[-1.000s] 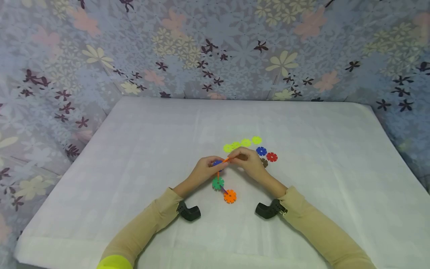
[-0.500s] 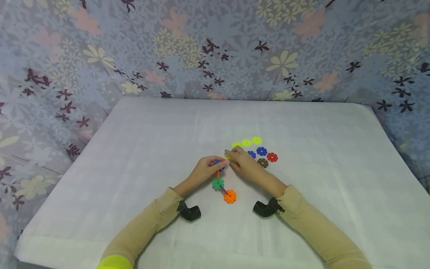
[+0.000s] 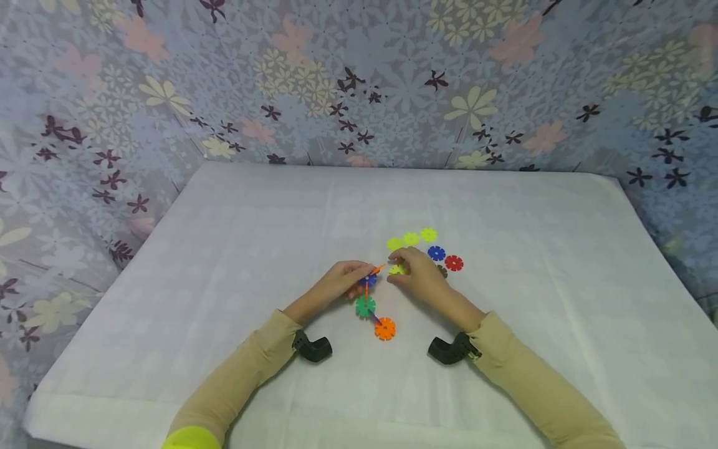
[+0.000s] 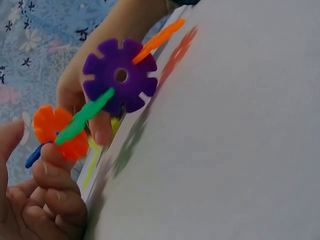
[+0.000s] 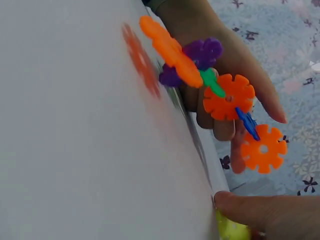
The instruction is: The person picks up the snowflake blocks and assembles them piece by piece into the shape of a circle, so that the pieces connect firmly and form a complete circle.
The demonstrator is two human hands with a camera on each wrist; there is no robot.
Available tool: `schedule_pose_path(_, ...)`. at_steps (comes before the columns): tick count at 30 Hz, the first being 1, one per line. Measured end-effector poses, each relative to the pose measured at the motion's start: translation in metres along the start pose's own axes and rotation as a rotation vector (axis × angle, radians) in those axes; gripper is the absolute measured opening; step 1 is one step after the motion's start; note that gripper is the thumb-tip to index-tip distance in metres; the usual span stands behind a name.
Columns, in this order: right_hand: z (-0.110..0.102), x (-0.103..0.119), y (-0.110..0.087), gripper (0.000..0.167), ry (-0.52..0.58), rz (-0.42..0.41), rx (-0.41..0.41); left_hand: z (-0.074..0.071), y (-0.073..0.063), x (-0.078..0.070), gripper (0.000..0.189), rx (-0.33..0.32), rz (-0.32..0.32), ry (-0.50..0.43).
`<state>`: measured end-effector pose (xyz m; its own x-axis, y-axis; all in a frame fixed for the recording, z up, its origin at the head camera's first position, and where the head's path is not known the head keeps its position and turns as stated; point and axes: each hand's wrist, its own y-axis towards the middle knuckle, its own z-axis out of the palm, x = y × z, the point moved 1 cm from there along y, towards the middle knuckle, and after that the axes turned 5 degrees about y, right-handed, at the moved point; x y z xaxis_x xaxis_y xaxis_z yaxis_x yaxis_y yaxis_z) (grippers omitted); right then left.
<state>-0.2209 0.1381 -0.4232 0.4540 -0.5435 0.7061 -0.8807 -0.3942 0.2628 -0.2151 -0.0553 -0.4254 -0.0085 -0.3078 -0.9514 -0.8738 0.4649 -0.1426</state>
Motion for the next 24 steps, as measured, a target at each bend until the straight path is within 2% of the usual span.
schedule_pose_path(2,-0.004,0.000,-0.001,0.020,0.036,0.012,-0.020,-0.001,0.001,0.001,0.035,0.021,-0.018,-0.013)
schedule_pose_path(5,-0.009,-0.001,-0.002,0.011,0.205,0.046,-0.034,-0.002,0.001,0.001,0.035,0.047,-0.013,-0.012)
schedule_pose_path(8,-0.011,-0.004,-0.001,0.015,0.441,0.128,-0.033,-0.003,0.000,0.001,0.034,0.066,0.008,-0.006)
schedule_pose_path(11,-0.011,-0.005,-0.001,0.022,0.592,0.150,-0.045,-0.004,0.000,0.000,0.035,0.083,0.029,-0.005)
schedule_pose_path(14,-0.015,0.007,-0.002,0.021,0.630,0.114,-0.064,-0.005,-0.003,-0.007,0.034,0.099,0.031,0.003)
schedule_pose_path(19,-0.012,0.004,-0.002,0.021,0.632,0.101,-0.084,-0.007,-0.003,-0.009,0.033,0.116,0.031,0.016)
schedule_pose_path(21,-0.008,-0.004,-0.001,0.023,0.638,0.099,-0.081,-0.007,0.002,-0.001,0.034,0.117,0.038,0.010)
schedule_pose_path(24,-0.008,-0.006,-0.002,0.026,0.670,0.112,-0.071,-0.006,0.002,0.001,0.035,0.118,0.052,0.002)
